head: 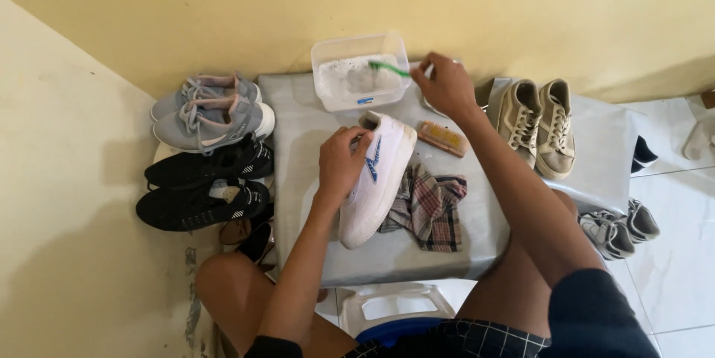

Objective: A person is cleaning a white sneaker by scrubbing it with a toothbrush dipped in a container of soapy water.

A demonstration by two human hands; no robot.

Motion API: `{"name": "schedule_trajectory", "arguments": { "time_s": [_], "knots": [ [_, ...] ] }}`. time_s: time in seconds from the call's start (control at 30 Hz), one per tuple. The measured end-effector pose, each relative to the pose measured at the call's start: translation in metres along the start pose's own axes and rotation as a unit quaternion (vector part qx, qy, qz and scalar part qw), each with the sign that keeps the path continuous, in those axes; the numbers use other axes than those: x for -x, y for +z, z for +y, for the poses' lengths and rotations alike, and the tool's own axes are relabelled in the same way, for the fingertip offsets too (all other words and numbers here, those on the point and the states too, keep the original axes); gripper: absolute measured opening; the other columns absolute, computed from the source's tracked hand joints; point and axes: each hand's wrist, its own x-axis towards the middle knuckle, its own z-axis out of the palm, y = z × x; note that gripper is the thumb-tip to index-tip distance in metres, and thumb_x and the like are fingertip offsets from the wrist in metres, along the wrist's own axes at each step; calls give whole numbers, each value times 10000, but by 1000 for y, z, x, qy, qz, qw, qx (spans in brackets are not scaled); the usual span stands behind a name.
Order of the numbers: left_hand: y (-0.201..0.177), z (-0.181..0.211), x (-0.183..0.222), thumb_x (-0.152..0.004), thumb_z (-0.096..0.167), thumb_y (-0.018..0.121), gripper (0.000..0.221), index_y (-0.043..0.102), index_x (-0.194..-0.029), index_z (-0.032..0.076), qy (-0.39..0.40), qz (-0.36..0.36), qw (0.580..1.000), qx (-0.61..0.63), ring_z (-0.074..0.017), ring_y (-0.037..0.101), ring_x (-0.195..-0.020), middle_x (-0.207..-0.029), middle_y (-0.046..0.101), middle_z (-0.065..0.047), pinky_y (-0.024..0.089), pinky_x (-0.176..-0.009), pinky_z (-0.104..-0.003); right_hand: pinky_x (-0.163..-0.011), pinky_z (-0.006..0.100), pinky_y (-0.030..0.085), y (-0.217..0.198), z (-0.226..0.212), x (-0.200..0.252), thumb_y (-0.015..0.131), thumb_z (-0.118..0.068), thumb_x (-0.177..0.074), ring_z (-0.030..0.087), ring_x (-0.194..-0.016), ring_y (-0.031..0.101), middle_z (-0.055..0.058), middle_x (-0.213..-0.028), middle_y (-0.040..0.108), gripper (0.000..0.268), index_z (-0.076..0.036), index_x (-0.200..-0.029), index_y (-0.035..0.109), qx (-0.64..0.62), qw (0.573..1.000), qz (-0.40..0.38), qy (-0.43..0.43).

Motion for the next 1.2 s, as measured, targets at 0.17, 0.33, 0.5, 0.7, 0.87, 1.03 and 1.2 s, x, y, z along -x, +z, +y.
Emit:
{"name": "schedule_trajectory", "arguments": {
  "time_s": [0.17,0.33,0.5,0.7,0.87,1.03,1.2],
  "knots": [
    [-6,11,3,-1045,357,576,311,714,-1073,79,17,-7,996,84,-434,687,-1024,-987,694,-183,515,-901,-523,-760,513,561,-9,9,34,668,-415,-972,357,-861,710,57,-755,671,207,-218,-1021,708,3,1000,23,4],
    [-4,22,9,-1044,377,573,334,711,-1061,74,51,-37,989,134,-434,681,-1048,-986,709,-201,513,-927,-533,-750,517,549,-2,29,44,653,-456,-970,352,-838,705,45,-743,662,236,-233,-1028,707,-14,1000,23,13],
    [-8,26,16,-1020,344,629,288,732,-1024,75,49,-65,983,166,-375,709,-1029,-965,738,-190,530,-944,-490,-745,542,526,5,44,54,645,-476,-1003,391,-821,693,98,-720,662,302,-188,-1051,718,-59,998,20,-2],
    [-19,28,19,-1009,234,649,198,739,-1011,57,51,-80,973,208,-236,668,-884,-864,719,-169,541,-859,-425,-740,500,503,4,45,68,635,-433,-1040,372,-729,652,124,-682,620,305,-138,-1064,710,-125,992,31,-15],
    [-21,16,21,-1015,251,658,202,744,-1013,69,57,-84,965,242,-175,637,-865,-828,702,-124,531,-827,-373,-749,424,505,13,61,71,604,-513,-1072,239,-716,619,46,-684,620,341,-194,-1048,722,-187,982,29,7],
    [-26,-1,25,-1004,264,682,208,733,-974,64,53,-89,944,312,-143,600,-835,-811,668,-76,501,-777,-314,-683,384,507,10,71,108,687,-374,-1083,221,-723,614,144,-728,657,323,-62,-1015,731,-245,967,53,-53],
    [-20,-35,34,-1016,297,662,237,657,-953,69,10,-101,905,413,-119,561,-796,-786,595,-25,453,-724,-262,-531,237,383,12,76,156,543,-103,-1075,91,-592,424,10,-645,483,147,-24,-1152,641,-459,885,25,-75]
  ]
}}
